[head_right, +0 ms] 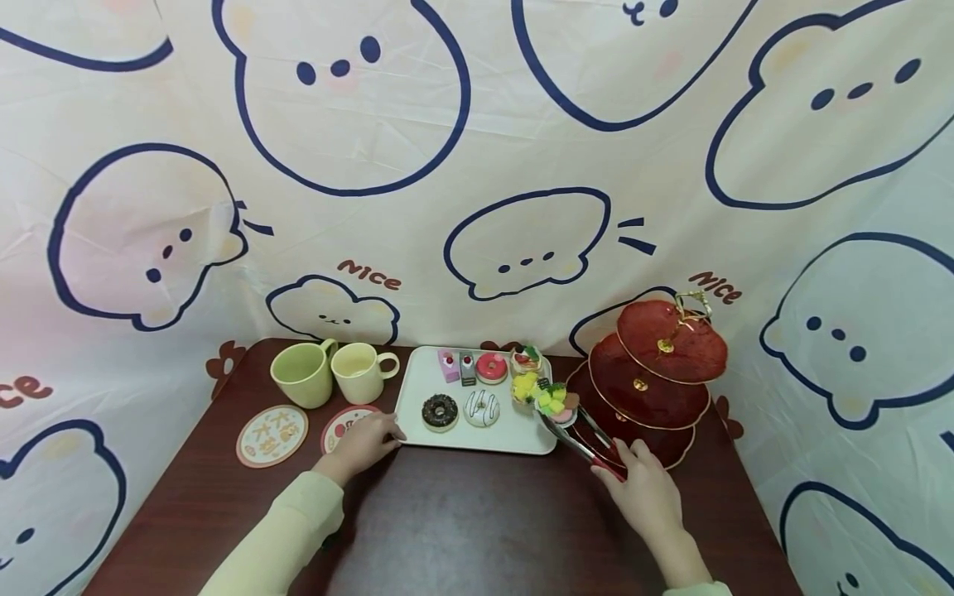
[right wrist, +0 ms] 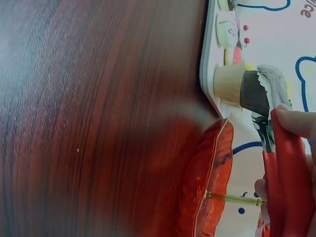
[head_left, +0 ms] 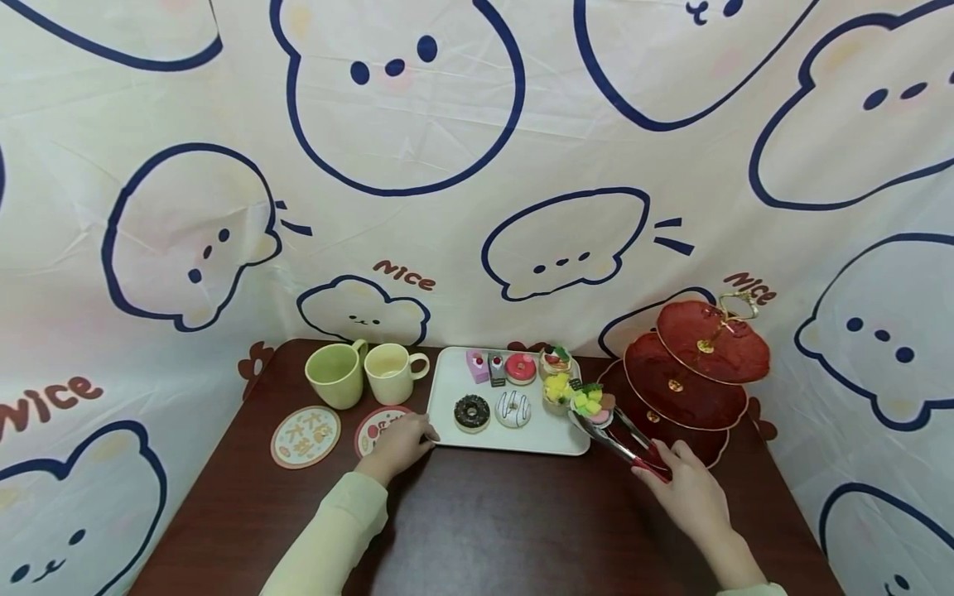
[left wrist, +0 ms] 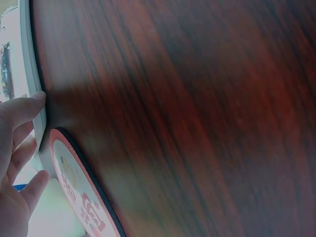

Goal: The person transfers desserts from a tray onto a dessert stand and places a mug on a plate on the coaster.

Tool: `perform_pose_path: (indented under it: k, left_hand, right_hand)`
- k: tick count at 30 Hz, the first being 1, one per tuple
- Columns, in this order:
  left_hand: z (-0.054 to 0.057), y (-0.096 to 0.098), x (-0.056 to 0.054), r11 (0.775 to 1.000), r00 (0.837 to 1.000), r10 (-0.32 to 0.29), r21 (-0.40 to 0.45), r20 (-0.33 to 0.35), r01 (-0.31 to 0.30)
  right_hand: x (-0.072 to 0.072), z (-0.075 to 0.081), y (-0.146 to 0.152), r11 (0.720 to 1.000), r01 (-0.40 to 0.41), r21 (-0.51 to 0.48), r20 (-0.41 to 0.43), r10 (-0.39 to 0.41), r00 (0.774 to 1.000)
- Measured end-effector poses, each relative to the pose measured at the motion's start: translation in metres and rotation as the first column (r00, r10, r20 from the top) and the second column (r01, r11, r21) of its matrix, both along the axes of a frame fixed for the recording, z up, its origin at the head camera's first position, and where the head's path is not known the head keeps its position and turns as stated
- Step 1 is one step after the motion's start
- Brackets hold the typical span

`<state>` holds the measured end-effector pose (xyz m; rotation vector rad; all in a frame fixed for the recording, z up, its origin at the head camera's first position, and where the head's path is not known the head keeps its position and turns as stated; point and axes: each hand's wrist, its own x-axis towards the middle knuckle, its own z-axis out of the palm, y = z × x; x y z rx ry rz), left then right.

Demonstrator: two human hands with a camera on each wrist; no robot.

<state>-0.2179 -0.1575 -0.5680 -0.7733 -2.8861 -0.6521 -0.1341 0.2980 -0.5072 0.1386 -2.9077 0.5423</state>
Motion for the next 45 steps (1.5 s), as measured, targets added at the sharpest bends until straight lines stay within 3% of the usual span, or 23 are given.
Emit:
perform_pose_path:
  k: [10, 24, 45]
  left_hand:
    - [0.000, 0.002, 0.000, 0.999, 0.998, 0.038, 0.021, 0.046, -0.039]
    - [0.001, 0.002, 0.001, 1.000, 0.999, 0.029, 0.008, 0.038, -0.030]
    - [-0.001, 0.002, 0.000, 0.998, 0.996, 0.050, 0.025, 0.069, -0.052]
  right_hand:
    - [0.001, 0.003, 0.015, 0.998, 0.057, 0.000, 0.071, -0.057, 0.996]
    - [-0.002, -0.003, 0.035, 0.996, 0.093, -0.005, 0.153, -0.091, 0.984]
    - [-0.016, -0.019, 0.055, 0.993, 0.120, -0.011, 0.172, -0.117, 0.978]
